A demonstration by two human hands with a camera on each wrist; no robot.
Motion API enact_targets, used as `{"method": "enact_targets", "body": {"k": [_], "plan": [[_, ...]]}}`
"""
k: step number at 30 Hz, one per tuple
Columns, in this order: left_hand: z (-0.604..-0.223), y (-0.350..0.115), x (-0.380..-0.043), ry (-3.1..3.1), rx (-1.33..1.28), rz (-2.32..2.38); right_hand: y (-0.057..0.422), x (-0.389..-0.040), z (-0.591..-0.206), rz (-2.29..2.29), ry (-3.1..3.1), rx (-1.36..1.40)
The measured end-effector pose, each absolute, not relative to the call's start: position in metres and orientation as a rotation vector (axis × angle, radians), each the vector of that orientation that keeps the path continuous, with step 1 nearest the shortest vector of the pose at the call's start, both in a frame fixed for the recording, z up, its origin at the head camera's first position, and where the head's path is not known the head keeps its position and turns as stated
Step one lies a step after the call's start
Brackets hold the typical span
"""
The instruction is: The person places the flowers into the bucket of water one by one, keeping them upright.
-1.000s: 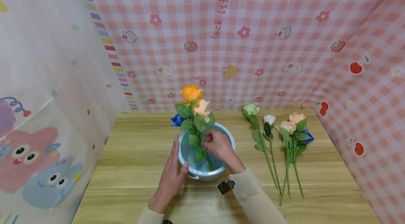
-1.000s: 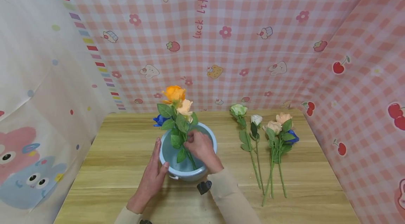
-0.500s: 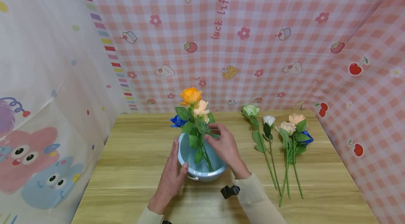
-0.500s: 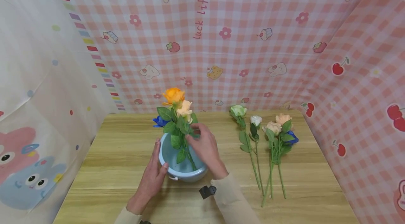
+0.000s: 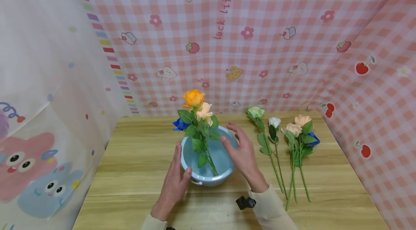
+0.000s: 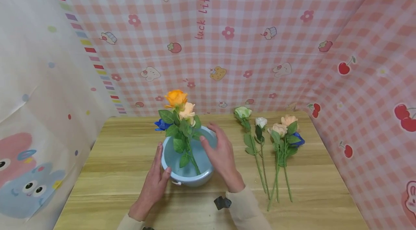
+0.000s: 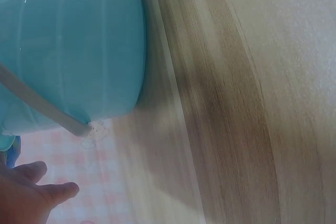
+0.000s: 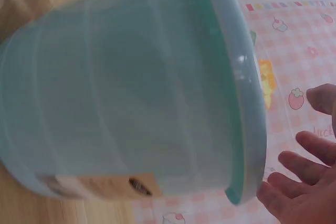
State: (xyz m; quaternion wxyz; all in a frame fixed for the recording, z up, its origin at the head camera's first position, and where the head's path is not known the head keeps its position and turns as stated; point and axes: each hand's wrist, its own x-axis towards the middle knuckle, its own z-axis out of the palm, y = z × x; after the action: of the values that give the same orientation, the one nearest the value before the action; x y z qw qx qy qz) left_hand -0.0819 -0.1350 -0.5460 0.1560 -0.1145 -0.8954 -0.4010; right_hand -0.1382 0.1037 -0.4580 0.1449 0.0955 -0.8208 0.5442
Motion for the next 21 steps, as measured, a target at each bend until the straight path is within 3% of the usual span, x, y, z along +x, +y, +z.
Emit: {"method": "enact_targets", "body": {"k": [21], "plan": [[-0.546, -0.135, -0.083, -2.554, -0.336, -1.152, 0.170, -0.132, -0.488, 1.227, -2.283, 0.314]]}}
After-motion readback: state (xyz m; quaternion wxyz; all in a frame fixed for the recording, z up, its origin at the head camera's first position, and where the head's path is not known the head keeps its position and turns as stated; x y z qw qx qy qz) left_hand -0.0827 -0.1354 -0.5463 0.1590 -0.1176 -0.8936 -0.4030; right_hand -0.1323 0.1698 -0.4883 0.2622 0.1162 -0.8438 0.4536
